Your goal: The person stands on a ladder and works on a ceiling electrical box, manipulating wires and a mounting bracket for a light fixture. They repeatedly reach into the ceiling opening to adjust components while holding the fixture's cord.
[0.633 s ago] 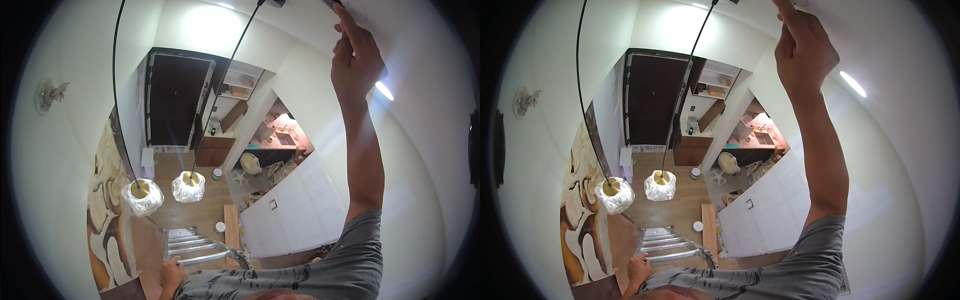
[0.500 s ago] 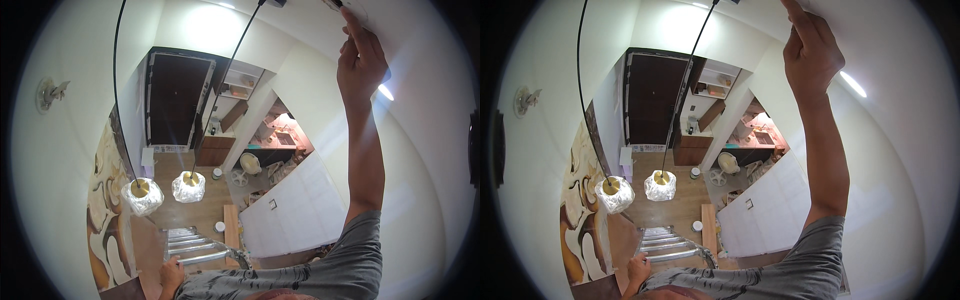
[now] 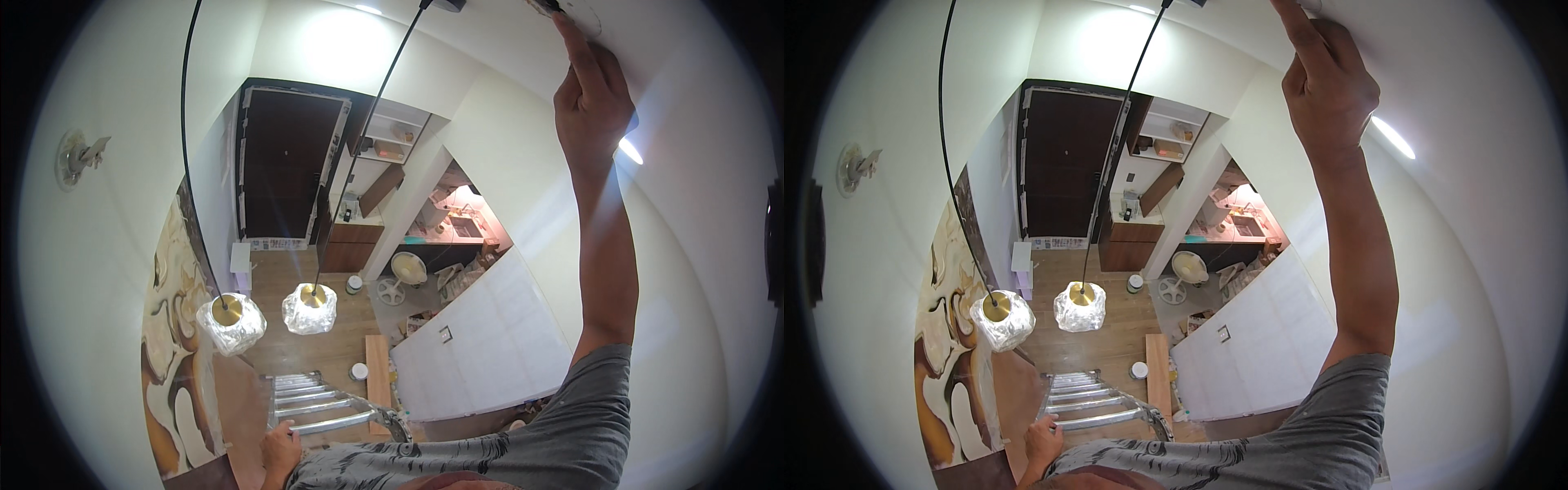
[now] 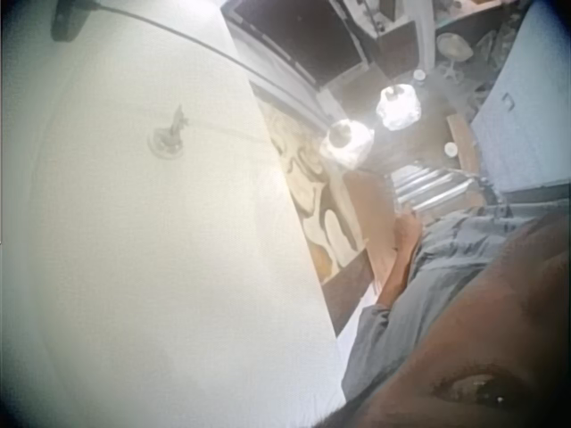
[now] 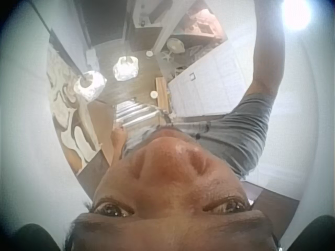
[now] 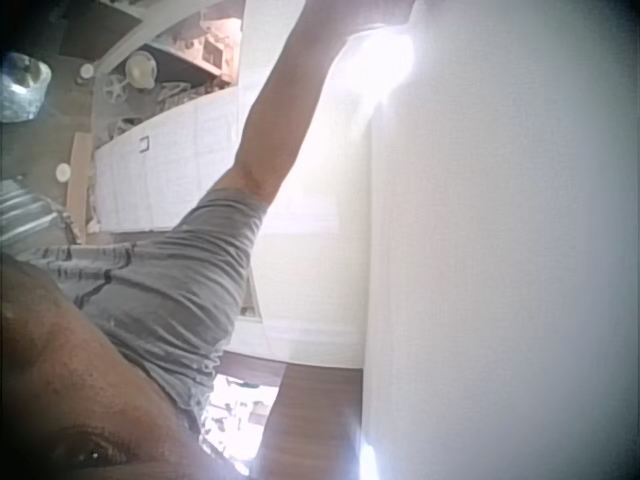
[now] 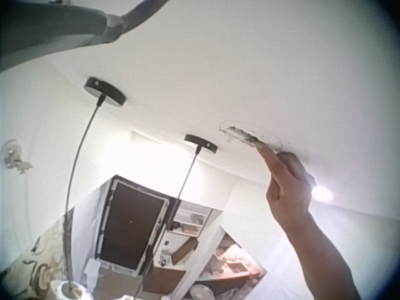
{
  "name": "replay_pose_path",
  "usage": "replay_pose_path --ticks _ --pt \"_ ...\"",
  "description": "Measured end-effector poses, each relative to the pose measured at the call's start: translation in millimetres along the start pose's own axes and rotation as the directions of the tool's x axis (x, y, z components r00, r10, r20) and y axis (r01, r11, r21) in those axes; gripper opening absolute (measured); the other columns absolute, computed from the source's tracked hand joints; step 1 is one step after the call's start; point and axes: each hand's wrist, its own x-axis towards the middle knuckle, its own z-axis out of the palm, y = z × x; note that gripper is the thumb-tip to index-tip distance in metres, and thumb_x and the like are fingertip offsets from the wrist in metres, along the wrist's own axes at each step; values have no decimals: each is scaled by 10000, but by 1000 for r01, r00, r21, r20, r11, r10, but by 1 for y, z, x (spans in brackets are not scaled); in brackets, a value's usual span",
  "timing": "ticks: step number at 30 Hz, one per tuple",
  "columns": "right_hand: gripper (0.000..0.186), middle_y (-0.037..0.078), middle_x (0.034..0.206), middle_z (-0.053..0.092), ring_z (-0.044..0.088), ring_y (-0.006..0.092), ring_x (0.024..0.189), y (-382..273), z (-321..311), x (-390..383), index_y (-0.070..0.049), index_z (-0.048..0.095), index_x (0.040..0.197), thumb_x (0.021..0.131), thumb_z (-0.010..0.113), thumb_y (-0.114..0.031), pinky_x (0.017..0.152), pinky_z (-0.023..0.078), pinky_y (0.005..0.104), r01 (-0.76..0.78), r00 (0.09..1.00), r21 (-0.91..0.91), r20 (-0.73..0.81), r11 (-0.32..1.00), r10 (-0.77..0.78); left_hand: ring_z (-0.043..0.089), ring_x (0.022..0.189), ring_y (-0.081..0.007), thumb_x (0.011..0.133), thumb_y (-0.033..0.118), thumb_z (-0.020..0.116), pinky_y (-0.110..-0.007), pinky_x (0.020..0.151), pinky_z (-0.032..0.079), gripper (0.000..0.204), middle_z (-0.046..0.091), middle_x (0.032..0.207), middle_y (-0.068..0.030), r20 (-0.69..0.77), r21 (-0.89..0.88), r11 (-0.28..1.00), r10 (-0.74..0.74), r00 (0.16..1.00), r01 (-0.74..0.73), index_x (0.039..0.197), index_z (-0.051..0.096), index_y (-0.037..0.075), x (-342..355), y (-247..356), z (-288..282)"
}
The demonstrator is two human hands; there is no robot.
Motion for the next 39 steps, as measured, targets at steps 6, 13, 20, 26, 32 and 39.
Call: replay_pose_path --ticks 6,13,20,26,32,39 --pt "410 112 852 701 648 185 615 -4 7 -7 -89 757 1215 901 601 124 537 510 324 -69 996 33 -44 997 71 722 899 -385 844 193 760 -490 839 559 281 764 909 -120 1 3 1000 3 1000 -3 1111 765 106 -1 -1 0" --pt "474 67 840 706 678 146 687 6 12 -12 -156 762 1236 883 628 131 620 561 303 -50 998 42 -45 998 52 719 932 -390 876 199 731 -493 868 555 290 764 949 -143 39 14 1000 4 999 -5 1157 747 128 -2 1 -2" --pt "500 41 785 706 665 97 649 -14 28 -24 -176 772 1229 898 576 142 580 531 240 -384 912 297 -28 875 409 721 924 -381 871 195 741 -494 864 556 293 766 947 -135 36 32 999 -16 999 15 1157 750 136 -4 2 -1" --pt "500 53 795 705 653 94 620 -5 18 -10 -160 766 1237 909 557 154 558 528 248 -127 974 335 -137 934 182 721 924 -384 867 190 746 -497 860 555 285 766 938 -138 27 31 999 -23 999 22 1146 754 132 -3 0 2" --pt "495 51 814 708 651 90 620 -2 16 -11 -159 768 1233 910 558 150 555 531 248 -148 979 268 -94 952 179 724 923 -375 847 194 768 -477 862 561 289 769 926 -111 5 25 999 -31 1000 31 1128 765 124 -3 3 1" --pt "480 71 838 706 638 111 612 0 15 -12 -146 765 1234 909 563 144 536 519 269 -150 986 160 -52 976 160 725 915 -376 846 182 762 -482 860 561 286 768 921 -114 4 6 1000 -13 1000 13 1126 767 122 0 -2 3"
